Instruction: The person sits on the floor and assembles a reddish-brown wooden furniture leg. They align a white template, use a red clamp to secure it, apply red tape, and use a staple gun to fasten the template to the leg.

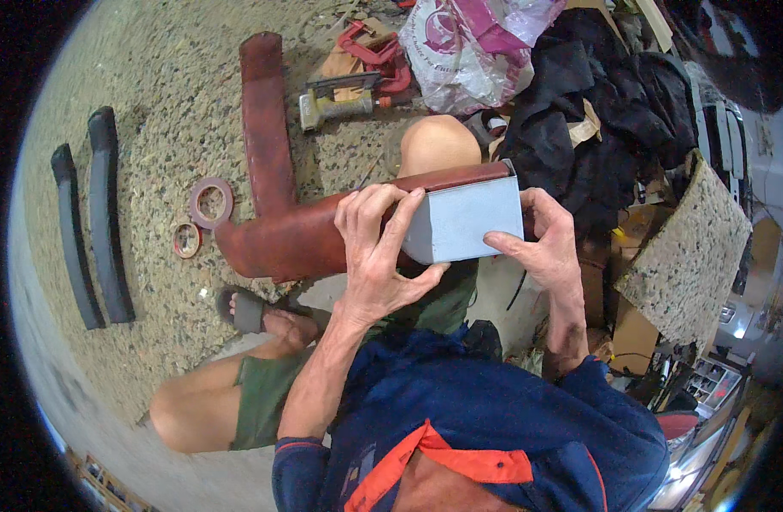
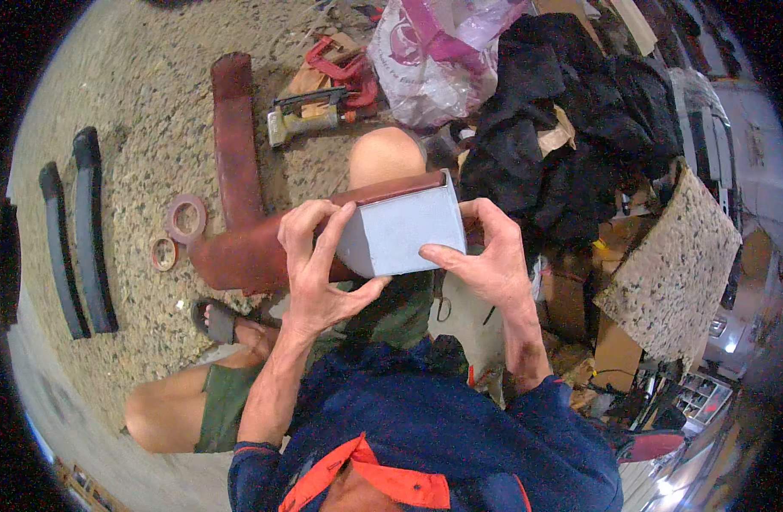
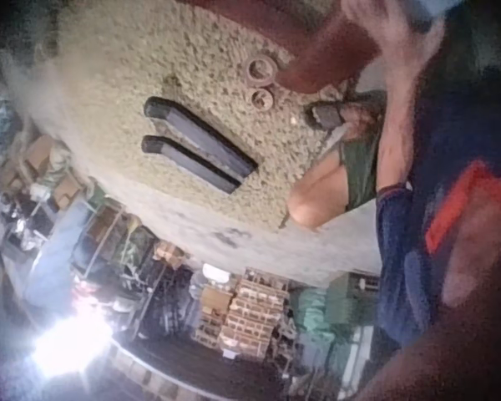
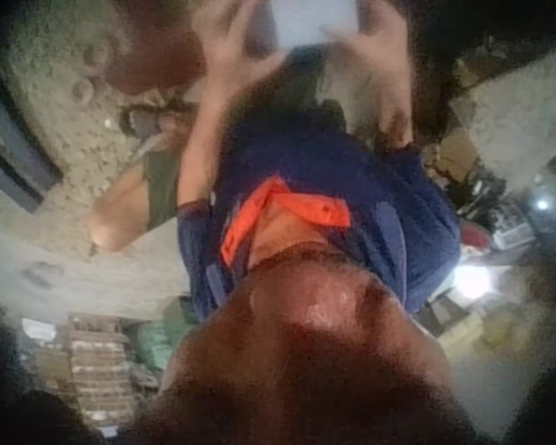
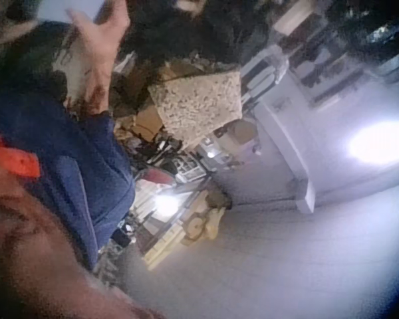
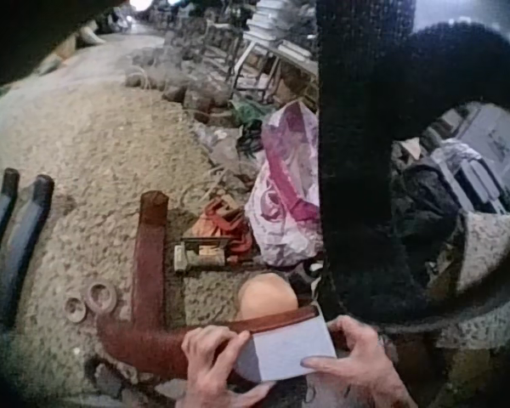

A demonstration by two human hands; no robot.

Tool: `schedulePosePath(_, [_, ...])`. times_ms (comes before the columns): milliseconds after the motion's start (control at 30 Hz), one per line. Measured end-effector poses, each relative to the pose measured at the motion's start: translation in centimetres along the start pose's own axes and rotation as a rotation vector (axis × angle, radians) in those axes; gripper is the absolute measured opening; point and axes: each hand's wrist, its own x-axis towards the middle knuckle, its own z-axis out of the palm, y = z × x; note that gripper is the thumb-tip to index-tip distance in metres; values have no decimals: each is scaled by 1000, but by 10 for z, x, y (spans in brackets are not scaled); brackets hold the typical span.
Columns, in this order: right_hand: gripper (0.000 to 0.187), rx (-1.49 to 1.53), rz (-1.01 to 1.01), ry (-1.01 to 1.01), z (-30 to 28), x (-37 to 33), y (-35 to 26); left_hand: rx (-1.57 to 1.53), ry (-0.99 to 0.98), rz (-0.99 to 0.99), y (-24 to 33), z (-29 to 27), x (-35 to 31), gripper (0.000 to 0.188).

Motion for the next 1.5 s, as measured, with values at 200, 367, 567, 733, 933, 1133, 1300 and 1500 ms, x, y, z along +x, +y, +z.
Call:
schedulePosePath(200, [46,149,132,-101,-8,9,9,-84,11,26,14,-5,11,92])
schedulePosePath(367, [47,301,3,-154,-25,7,38,-31,-37,93,50,-4,18,99])
schedulePosePath(567, [48,881,0,-87,-32,7,95,-135,-49,7,50,-13,16,123])
schedulePosePath(733, [37,1101,46,63,-28,-6,107,-152,-48,-44,23,-34,6,131])
schedulePosePath(933, [34,808,-8,111,-17,-15,66,-166,-31,36,35,-16,4,131])
schedulePosePath(1133, [34,610,-45,127,0,-14,38,-149,-45,34,24,-14,7,119])
schedulePosePath(1300, [30,530,-69,150,7,-11,34,-146,-56,15,12,-16,4,112])
schedulePosePath(1500, [33,402,-80,180,9,-11,32,-114,-64,19,7,-16,0,99])
